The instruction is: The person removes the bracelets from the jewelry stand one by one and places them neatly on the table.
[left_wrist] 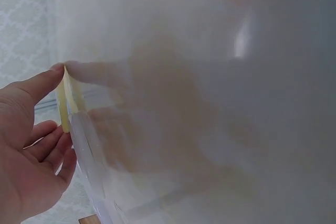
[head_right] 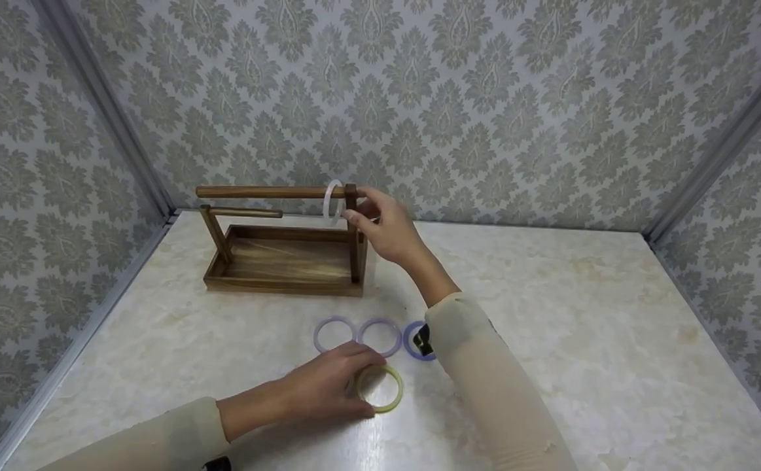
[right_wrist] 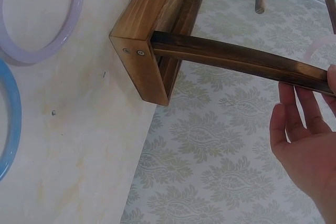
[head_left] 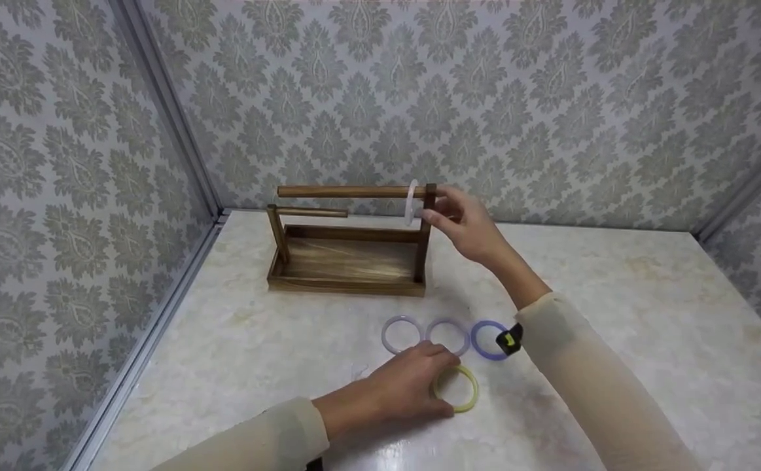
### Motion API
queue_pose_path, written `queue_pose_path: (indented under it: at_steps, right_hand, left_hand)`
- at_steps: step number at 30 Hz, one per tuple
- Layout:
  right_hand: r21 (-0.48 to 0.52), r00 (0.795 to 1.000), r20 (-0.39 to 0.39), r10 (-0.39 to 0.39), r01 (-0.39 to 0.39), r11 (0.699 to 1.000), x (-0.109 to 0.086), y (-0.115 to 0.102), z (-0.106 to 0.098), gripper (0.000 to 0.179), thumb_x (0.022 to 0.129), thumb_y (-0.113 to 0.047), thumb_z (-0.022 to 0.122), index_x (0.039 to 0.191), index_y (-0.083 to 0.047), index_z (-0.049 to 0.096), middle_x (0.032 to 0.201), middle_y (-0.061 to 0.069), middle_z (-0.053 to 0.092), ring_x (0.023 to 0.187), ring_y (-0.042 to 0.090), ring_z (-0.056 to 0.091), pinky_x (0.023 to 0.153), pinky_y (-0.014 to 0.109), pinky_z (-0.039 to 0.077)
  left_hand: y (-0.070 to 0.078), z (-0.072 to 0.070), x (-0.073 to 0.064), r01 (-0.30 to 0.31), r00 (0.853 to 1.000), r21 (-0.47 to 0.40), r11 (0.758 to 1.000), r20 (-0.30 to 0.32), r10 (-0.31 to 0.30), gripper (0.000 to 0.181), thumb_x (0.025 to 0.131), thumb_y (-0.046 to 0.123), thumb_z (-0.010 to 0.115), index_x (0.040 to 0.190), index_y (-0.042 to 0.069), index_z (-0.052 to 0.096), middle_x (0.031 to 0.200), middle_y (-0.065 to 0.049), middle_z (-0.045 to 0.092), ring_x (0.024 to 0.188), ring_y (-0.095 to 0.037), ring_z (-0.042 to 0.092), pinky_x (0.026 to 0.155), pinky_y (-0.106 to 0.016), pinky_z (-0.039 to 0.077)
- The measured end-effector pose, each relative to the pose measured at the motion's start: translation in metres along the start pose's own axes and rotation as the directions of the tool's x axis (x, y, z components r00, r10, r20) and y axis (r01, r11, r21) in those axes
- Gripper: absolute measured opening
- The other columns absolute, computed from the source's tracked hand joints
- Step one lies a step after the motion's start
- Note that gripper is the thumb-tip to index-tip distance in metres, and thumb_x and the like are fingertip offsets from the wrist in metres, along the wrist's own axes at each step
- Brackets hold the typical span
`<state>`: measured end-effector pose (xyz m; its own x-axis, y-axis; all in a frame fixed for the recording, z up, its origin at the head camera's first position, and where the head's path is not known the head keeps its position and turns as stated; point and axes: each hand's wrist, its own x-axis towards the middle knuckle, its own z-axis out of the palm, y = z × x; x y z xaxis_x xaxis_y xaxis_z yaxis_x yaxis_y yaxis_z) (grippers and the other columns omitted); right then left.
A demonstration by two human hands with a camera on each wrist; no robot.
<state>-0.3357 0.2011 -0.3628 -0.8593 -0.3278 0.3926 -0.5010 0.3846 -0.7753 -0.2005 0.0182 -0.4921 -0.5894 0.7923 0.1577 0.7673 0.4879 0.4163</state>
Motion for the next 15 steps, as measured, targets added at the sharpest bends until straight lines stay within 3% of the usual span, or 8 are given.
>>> queue_pose_path:
  at_steps: [5,10,15]
  right_hand:
    - [-0.009,1.0,0.0,-0.002,0.002,1.0,0.0,0.001,0.001,0.039,0.108,-0.025,0.067,0.144,-0.012,0.063,0.117,0.012,0.073,0.104,0.026,0.069,0.09,0.043,0.053]
    - [0.008,1.0,0.004,0.011,-0.011,1.0,0.001,0.0,0.001,0.039,0.108,-0.025,0.067,0.143,-0.011,0.063,0.119,0.015,0.073,0.107,0.028,0.069,0.092,0.045,0.053]
    - [0.0,1.0,0.011,0.012,-0.012,1.0,0.0,0.0,0.001,0.037,0.108,-0.026,0.067,0.143,-0.013,0.064,0.118,0.013,0.073,0.106,0.028,0.07,0.09,0.044,0.052]
  left_hand:
    - [-0.001,0.001,-0.001,-0.007,1.0,-0.002,1.0,-0.012,0.007,0.066,0.081,0.039,0.093,0.136,0.013,0.067,0.128,0.003,0.064,0.121,-0.011,0.059,0.105,-0.023,0.047]
    - [-0.002,0.001,-0.003,-0.029,0.999,0.008,1.0,-0.037,0.029,0.064,0.081,0.038,0.093,0.134,0.012,0.068,0.126,0.003,0.064,0.12,-0.012,0.059,0.103,-0.027,0.049]
    - [-0.002,-0.009,-0.004,-0.032,0.997,0.007,0.999,-0.069,0.033,0.062,0.083,0.039,0.092,0.132,0.01,0.069,0.126,0.003,0.065,0.121,-0.014,0.06,0.102,-0.03,0.05]
